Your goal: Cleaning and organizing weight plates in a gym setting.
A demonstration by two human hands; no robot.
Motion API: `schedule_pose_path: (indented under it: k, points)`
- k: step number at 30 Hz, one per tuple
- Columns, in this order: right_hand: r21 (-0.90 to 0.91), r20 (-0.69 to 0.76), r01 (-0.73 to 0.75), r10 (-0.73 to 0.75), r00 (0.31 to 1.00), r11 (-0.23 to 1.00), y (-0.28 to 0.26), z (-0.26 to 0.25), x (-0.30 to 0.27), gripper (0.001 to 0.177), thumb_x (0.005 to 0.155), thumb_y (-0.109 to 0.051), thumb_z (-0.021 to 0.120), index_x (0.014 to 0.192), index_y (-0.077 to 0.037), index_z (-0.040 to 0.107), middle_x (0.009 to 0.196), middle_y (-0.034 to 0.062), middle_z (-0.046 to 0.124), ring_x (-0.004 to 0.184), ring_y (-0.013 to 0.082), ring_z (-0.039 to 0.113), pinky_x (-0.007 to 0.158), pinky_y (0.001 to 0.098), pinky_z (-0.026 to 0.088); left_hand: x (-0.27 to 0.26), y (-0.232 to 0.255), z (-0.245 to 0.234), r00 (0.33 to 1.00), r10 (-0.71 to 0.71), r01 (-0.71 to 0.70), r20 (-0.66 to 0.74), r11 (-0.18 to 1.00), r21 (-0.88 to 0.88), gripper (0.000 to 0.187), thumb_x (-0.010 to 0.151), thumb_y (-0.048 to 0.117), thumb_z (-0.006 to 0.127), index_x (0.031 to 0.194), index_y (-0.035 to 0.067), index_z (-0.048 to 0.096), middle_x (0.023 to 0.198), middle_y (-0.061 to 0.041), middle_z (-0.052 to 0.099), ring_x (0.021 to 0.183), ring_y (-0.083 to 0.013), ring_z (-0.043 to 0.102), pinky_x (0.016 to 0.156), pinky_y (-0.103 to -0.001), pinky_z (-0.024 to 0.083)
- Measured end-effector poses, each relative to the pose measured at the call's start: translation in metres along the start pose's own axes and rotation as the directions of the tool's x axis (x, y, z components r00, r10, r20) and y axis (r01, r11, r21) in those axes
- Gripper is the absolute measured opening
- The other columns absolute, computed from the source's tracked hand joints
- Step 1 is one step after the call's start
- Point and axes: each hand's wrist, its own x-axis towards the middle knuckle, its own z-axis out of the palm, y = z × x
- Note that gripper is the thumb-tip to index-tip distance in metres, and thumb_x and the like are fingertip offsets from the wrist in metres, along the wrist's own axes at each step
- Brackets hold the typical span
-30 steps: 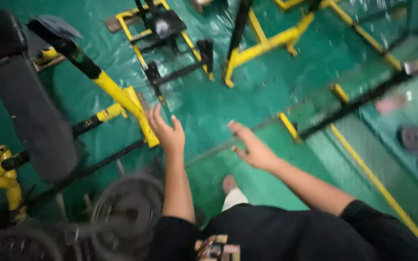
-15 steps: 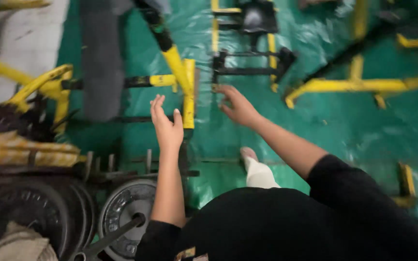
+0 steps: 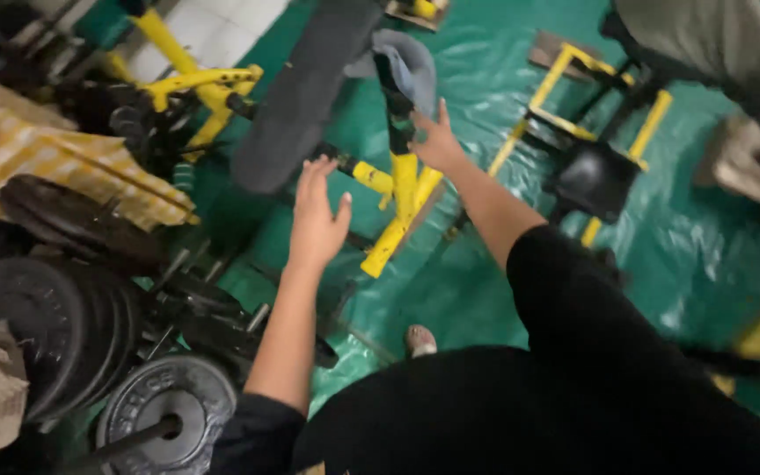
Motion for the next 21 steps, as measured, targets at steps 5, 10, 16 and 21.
schedule_pose_path:
  k: [5, 10, 16, 21]
  points:
    - [0.231, -0.087, 0.056, -0.037, 0.995, 0.971, 0.024, 0.032, 0.023, 0.053, 0.082, -0.009, 0.073, 0.132, 0.002, 0.059, 0.122, 0.0234, 0.065, 0.122, 0.0428, 0.054, 0.104, 0.0512, 0.042, -0.005, 0.001, 0.015, 0.993, -0.120, 0.120, 0.002, 0.992, 0.028, 0.053, 0.091, 0.008, 0.069, 0.140, 0.002, 0.050, 0.151, -0.024, 0.049, 0.147, -0.0464, 0.038, 0.121, -0.052, 0.033]
    - [0.858, -0.296, 0.176, 0.187, 0.937, 0.482, -0.057, -0.023, -0.024, 0.023, 0.095, 0.009, 0.059, 0.116, 0.001, 0.064, 0.107, 0.0077, 0.071, 0.099, 0.0194, 0.072, 0.095, 0.0323, 0.056, -0.015, 0.007, 0.011, 0.977, -0.213, 0.213, 0.007, 0.977, 0.020, 0.051, 0.091, 0.008, 0.070, 0.138, 0.003, 0.053, 0.149, -0.021, 0.052, 0.146, -0.0444, 0.039, 0.117, -0.049, 0.035]
    - [0.892, -0.153, 0.120, 0.043, 0.987, 0.435, -0.147, -0.053, -0.112, 0.016, 0.098, 0.010, 0.054, 0.108, -0.001, 0.058, 0.102, 0.0051, 0.065, 0.095, 0.0160, 0.067, 0.092, 0.0332, 0.059, -0.029, 0.050, -0.009, 0.987, -0.154, 0.159, 0.047, 0.974, -0.162, 0.054, 0.095, 0.009, 0.067, 0.145, 0.002, 0.049, 0.150, -0.021, 0.052, 0.142, -0.0388, 0.050, 0.119, -0.043, 0.040]
    - [0.863, 0.186, -0.033, -0.257, 0.948, 0.504, -0.167, -0.017, -0.188, 0.013, 0.102, 0.008, 0.053, 0.109, -0.002, 0.057, 0.092, 0.0074, 0.064, 0.078, 0.0170, 0.068, 0.076, 0.0300, 0.056, -0.108, 0.041, -0.008, 0.989, -0.047, 0.078, 0.142, 0.972, -0.221, 0.073, 0.082, 0.015, 0.078, 0.144, -0.003, 0.044, 0.138, -0.026, 0.055, 0.130, -0.0407, 0.055, 0.108, -0.045, 0.044]
